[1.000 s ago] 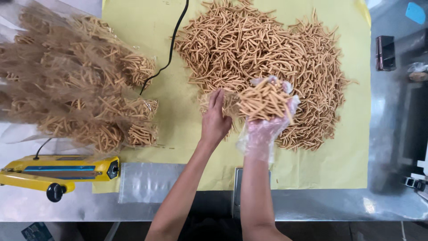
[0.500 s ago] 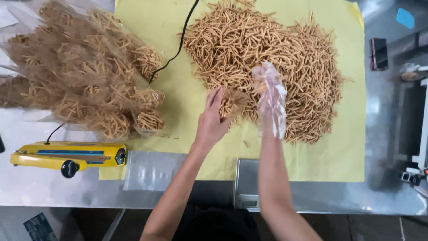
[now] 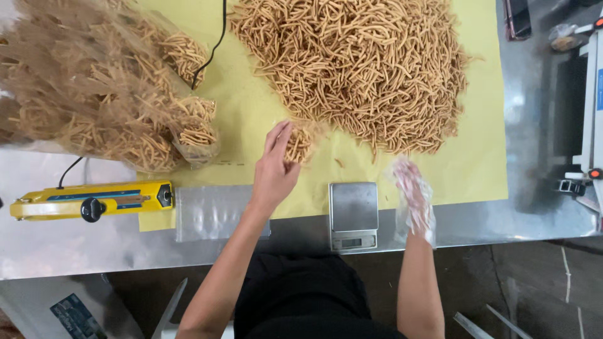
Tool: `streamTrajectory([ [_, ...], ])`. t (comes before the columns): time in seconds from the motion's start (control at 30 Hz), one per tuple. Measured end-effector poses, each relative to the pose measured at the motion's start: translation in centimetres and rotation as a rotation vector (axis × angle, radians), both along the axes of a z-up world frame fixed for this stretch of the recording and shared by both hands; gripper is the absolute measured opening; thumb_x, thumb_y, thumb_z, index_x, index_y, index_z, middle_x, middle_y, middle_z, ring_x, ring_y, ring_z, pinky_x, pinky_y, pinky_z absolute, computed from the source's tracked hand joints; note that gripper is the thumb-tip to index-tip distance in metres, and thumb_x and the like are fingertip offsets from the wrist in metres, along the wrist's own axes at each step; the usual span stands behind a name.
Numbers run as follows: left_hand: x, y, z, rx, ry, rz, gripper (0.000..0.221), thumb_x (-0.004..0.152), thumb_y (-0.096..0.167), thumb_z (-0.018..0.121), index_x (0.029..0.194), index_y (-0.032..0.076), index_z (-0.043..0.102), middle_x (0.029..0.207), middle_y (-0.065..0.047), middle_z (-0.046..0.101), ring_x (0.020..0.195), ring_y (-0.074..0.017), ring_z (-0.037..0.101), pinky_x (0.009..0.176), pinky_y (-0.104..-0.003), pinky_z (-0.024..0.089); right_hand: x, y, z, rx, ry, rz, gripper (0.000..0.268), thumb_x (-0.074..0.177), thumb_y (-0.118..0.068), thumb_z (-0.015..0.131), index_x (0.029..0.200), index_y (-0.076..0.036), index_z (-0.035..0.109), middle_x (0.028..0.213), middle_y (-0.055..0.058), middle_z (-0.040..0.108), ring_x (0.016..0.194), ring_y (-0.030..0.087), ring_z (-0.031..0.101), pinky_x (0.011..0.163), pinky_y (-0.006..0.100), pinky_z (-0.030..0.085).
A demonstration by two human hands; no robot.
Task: The person scoops dried stick-like food items from a large pile on a table into small plastic bags. They place the bags on a digital scale to measure the weight, adjusting the contents by hand to reach a target amount. The person then removes the weighed bags and places them into a white plastic bin.
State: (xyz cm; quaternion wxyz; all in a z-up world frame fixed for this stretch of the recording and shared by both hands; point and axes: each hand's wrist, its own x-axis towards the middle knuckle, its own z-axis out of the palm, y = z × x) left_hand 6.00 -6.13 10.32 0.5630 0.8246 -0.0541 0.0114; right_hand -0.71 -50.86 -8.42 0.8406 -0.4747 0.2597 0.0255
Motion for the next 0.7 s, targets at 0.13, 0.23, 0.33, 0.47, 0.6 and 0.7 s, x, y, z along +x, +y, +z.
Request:
streamTrajectory([
  [0.13,-1.4,0.0,-2.6,0.224,0.086,-0.019,0.062,0.083,-0.005,0.060,0.143,0.010,0.060,0.151,-0.007,0.054,0.112,-0.0286,0.069,0.088,-0.039,0.057,-6.3,-0.3,-0.2,-0.415,0.241,-0.019,0.052,0.097,-0.022,0.068,0.144,-0.006,0.054,0.131,0.006,0.070,0.111,0.015,0.069,0.089,0.030,0.053],
  [0.23,-1.0,-0.1,-5.4,0.267,0.094,-0.075,0.062,0.081,-0.005,0.059,0.141,0.011,0.062,0.150,-0.008,0.055,0.114,-0.0298,0.067,0.092,-0.038,0.056,-8.3,-0.2,-0.3,-0.403,0.252,0.000,0.048,0.096,-0.022,0.068,0.140,-0.007,0.056,0.128,0.006,0.070,0.107,0.015,0.070,0.084,0.028,0.052],
  [0.33,-0.1,0.1,-6.0,0.257,-0.053,-0.163,0.066,0.076,-0.006,0.059,0.141,0.006,0.060,0.151,-0.012,0.054,0.128,-0.0334,0.061,0.098,-0.039,0.054,-9.3,0.6,-0.5,-0.427,0.244,0.052,0.042,0.098,-0.024,0.068,0.134,-0.004,0.060,0.122,0.004,0.070,0.103,0.013,0.069,0.080,0.026,0.052],
  [0.47,-0.8,-1.5,-2.3,0.146,-0.030,-0.345,0.066,0.076,-0.007,0.057,0.141,0.005,0.059,0.149,-0.011,0.056,0.133,-0.0340,0.058,0.100,-0.037,0.053,-11.1,2.2,0.8,-0.336,0.153,-0.034,0.035,0.098,-0.021,0.070,0.128,-0.003,0.063,0.115,0.002,0.070,0.101,0.010,0.068,0.082,0.024,0.053],
  [0.6,-2.3,-3.4,4.3,0.086,0.008,-0.372,0.062,0.080,-0.005,0.060,0.141,0.004,0.059,0.149,-0.009,0.058,0.127,-0.0317,0.063,0.101,-0.037,0.054,-11.9,4.8,5.9,-0.282,0.184,-0.168,0.029,0.096,-0.011,0.074,0.122,0.000,0.068,0.105,0.003,0.070,0.093,0.011,0.067,0.085,0.026,0.058],
  [0.7,-3.8,-3.9,7.0,-0.043,0.307,-0.343,0.064,0.078,-0.005,0.054,0.141,0.010,0.060,0.149,-0.002,0.059,0.102,-0.0262,0.073,0.074,-0.039,0.056,-12.3,6.0,9.1,-0.391,0.219,-0.152,0.028,0.094,-0.010,0.075,0.119,0.001,0.069,0.104,0.004,0.072,0.092,0.011,0.069,0.084,0.026,0.057],
])
